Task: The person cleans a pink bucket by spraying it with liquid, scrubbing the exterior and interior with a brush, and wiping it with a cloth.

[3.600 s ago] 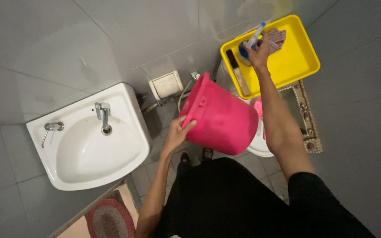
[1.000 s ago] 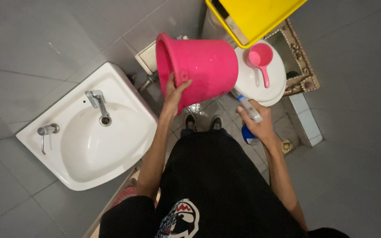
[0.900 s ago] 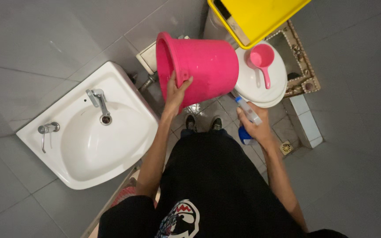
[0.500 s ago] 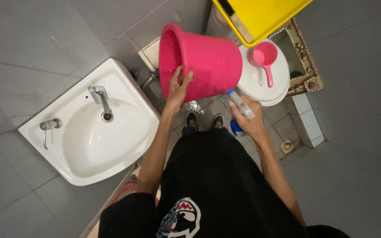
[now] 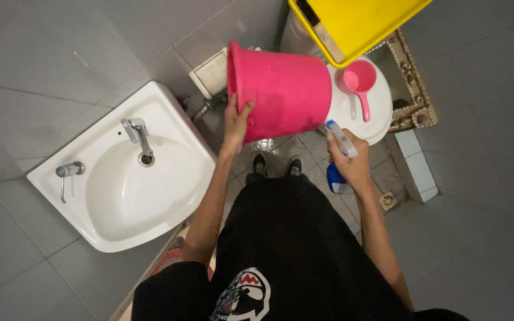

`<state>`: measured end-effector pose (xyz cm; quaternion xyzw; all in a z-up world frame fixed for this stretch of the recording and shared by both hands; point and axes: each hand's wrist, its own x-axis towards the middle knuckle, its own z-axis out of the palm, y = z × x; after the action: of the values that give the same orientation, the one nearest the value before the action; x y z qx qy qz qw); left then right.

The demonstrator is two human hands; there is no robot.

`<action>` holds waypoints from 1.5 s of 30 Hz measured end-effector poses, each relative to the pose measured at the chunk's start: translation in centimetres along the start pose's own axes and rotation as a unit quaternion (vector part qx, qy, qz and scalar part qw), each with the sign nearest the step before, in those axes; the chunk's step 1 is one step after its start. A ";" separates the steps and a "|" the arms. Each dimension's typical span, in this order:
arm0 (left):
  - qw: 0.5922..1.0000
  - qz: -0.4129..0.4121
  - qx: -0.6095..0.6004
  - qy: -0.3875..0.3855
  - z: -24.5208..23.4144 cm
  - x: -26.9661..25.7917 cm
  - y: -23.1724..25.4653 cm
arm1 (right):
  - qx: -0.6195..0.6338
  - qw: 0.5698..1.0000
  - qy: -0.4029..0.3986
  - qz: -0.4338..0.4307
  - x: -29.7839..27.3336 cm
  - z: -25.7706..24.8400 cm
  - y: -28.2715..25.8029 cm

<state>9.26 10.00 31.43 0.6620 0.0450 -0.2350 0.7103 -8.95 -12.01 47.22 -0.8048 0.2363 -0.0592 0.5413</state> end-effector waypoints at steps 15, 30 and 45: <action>0.999 0.023 -0.028 0.003 -2.1 0.9 -0.4 | -0.019 0.998 -0.034 -0.044 0.3 -0.5 -0.3; 0.998 0.058 0.019 0.023 -0.8 -1.1 3.8 | -0.062 0.988 -0.085 -0.109 0.1 1.9 -1.6; 0.994 -0.003 -0.087 -0.071 -1.5 -1.9 3.7 | 0.004 0.996 -0.066 -0.067 0.4 0.2 -0.9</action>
<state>9.39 11.99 35.34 0.5794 0.0165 -0.2786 0.7658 -8.19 -11.74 47.84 -0.8187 0.1451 -0.0431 0.5540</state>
